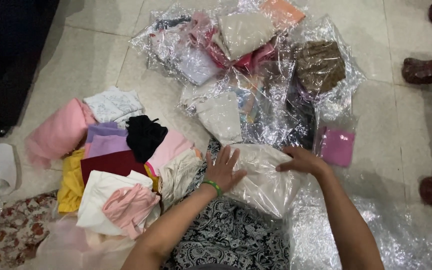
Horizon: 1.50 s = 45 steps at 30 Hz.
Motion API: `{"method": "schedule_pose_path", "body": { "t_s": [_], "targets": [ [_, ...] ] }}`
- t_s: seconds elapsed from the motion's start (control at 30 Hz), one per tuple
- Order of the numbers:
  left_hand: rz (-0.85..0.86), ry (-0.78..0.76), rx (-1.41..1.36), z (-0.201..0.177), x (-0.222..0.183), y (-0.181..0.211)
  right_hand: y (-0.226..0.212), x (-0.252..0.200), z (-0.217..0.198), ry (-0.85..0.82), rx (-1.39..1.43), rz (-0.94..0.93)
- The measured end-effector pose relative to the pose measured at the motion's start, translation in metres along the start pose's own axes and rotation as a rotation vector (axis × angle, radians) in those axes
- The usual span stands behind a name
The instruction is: The person folds various pieces of clothing, including a pink top, a white garment, and a red fabric, by hand and organizes them with other items already in plastic bags on the floor.
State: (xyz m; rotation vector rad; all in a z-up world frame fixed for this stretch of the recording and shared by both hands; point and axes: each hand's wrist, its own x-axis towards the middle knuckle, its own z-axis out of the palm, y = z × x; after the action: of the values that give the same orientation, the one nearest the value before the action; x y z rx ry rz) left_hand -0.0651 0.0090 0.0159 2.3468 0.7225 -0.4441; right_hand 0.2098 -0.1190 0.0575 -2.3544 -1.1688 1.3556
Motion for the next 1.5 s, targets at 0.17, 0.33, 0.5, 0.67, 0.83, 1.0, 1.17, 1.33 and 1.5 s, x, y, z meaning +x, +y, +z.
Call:
{"method": "schedule_pose_path", "body": {
  "t_s": [0.17,0.33,0.5,0.67,0.83,1.0,1.17,1.33,1.5],
  "targets": [
    [0.141,0.337,-0.207,0.032,0.002,-0.006,-0.046,-0.042,-0.042,0.210,-0.232,0.003],
    [0.269,0.846,-0.309,0.066,-0.014,-0.002,-0.075,-0.030,-0.146,0.550,-0.686,0.201],
    [0.004,0.290,-0.750,0.047,-0.031,0.008,-0.060,0.053,-0.210,1.379,-1.180,-0.303],
    [0.241,0.423,-0.750,0.075,-0.016,-0.018,-0.074,0.075,-0.100,1.247,-0.583,-0.631],
    [0.235,0.387,-0.751,0.075,-0.009,-0.015,-0.054,0.039,0.081,0.721,0.035,-0.409],
    [0.717,0.419,-0.374,0.133,0.043,-0.046,-0.036,0.034,0.203,0.457,0.870,-0.199],
    [0.455,0.685,-0.323,0.175,0.043,-0.020,0.008,0.037,0.205,0.295,1.522,-0.305],
    [0.385,0.499,-0.533,0.118,0.013,-0.017,0.032,0.050,0.205,0.175,1.626,-0.307],
    [0.258,0.288,-0.744,0.117,0.009,-0.021,0.030,0.056,0.206,0.076,1.684,-0.313]
  ]
}}
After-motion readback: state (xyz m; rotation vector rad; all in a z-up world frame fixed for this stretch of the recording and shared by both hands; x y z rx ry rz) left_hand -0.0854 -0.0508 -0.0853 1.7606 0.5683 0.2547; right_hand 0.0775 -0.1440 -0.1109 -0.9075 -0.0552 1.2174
